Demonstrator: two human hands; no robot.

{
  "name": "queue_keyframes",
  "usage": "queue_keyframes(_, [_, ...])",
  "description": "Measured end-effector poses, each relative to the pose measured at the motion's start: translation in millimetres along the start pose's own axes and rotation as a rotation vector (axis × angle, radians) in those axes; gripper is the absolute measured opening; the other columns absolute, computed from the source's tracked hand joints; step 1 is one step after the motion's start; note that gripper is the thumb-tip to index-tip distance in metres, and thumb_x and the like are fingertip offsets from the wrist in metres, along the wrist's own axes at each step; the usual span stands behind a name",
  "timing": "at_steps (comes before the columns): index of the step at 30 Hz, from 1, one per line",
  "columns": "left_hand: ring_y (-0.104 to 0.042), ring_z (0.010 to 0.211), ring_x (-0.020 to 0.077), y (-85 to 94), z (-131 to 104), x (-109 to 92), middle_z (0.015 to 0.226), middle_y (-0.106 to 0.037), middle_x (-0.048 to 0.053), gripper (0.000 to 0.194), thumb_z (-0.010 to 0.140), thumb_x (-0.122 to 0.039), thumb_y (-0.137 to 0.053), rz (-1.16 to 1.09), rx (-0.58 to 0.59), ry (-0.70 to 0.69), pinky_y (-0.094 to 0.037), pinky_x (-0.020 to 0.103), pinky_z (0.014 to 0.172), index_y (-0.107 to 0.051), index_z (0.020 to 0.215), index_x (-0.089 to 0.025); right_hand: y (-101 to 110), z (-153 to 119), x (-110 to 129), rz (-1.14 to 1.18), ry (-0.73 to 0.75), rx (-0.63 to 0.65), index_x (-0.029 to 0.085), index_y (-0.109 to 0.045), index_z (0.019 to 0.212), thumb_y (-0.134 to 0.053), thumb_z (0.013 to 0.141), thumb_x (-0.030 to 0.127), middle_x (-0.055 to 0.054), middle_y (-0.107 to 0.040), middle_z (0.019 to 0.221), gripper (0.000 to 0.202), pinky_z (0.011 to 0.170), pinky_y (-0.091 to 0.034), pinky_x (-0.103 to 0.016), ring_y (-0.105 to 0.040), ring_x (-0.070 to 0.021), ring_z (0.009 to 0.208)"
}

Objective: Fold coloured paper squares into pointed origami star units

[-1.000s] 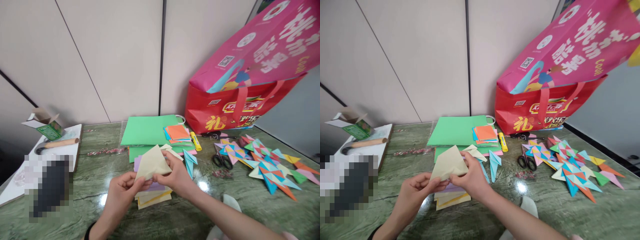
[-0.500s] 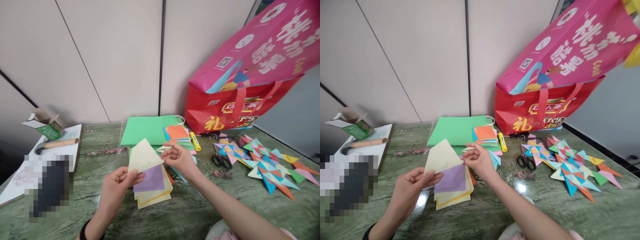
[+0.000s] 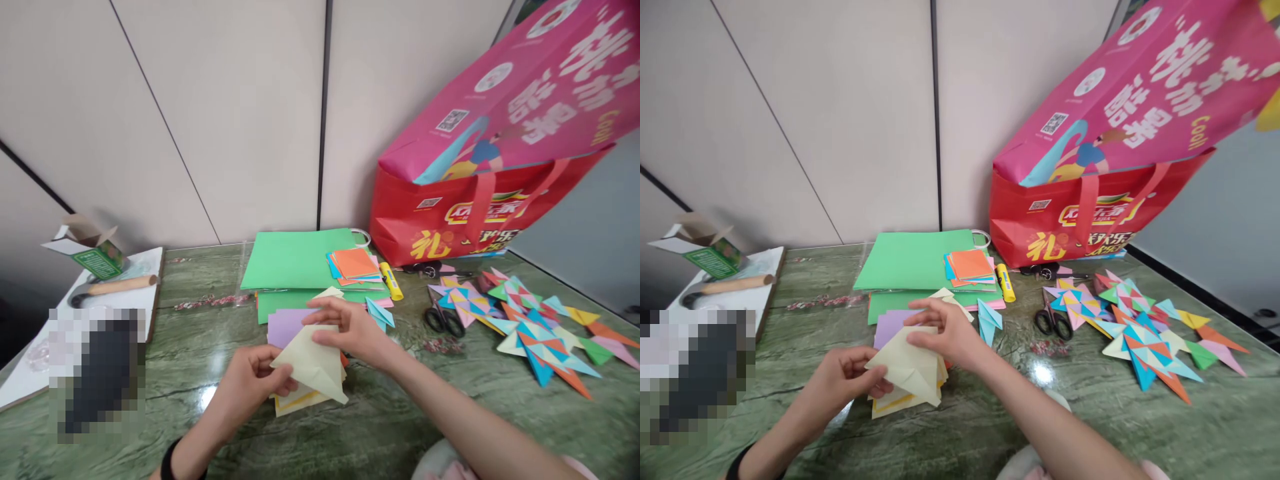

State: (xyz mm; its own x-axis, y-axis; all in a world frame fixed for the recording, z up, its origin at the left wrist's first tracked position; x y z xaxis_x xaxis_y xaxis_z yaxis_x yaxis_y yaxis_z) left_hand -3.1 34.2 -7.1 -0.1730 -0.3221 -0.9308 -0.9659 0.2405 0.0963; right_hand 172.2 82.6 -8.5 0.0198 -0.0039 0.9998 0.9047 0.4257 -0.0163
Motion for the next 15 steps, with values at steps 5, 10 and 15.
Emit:
queue_keyframes(5, [-0.065, 0.052, 0.0156, 4.6, 0, -1, 0.055, -0.071, 0.002, 0.033, 0.062, -0.026, -0.073, -0.172, -0.136, -0.037, -0.053, 0.025, 0.054, -0.064, 0.092, -0.014, -8, -4, -2, -0.122, 0.016, 0.041, 0.015, -0.064, 0.092, -0.067, 0.064, 0.018, -0.003, -0.065, 0.084, 0.028, 0.062, -0.045, -0.024, -0.059, -0.0149, 0.072])
queue_keyframes(10, [-0.063, 0.054, 0.015, 7.7, 0, -1, 0.061, -0.072, 0.003, 0.02, 0.062, -0.027, -0.074, -0.322, -0.251, -0.082, -0.052, 0.024, 0.057, -0.068, 0.075, -0.014, -21, -6, -6, -0.008, -0.034, -0.015, 0.014, -0.062, 0.092, -0.064, 0.066, 0.02, -0.002, -0.063, 0.081, 0.027, 0.053, -0.042, -0.02, -0.056, -0.0116, 0.063])
queue_keyframes(15, [-0.061, 0.059, 0.0146, 7.1, 0, 2, 0.065, -0.071, 0.003, 0.016, 0.066, -0.028, -0.07, -0.265, -0.3, -0.142, -0.049, 0.022, 0.055, -0.071, 0.075, -0.015, -33, -10, -7, -0.022, -0.05, -0.039, 0.015, -0.063, 0.082, -0.06, 0.07, 0.024, -0.001, -0.063, 0.074, 0.015, 0.054, -0.042, -0.021, -0.055, -0.0126, 0.062])
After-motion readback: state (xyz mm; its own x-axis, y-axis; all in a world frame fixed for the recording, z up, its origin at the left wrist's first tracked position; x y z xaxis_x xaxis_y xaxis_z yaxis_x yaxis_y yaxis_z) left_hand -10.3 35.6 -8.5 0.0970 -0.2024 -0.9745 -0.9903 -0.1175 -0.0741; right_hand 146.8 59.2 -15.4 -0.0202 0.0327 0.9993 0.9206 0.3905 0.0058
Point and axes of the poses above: each hand's wrist, its own z-axis towards the middle knuckle, its own y-axis out of the back of the hand, x = y × z, the point moved 3 cm from there along z, towards the middle knuckle
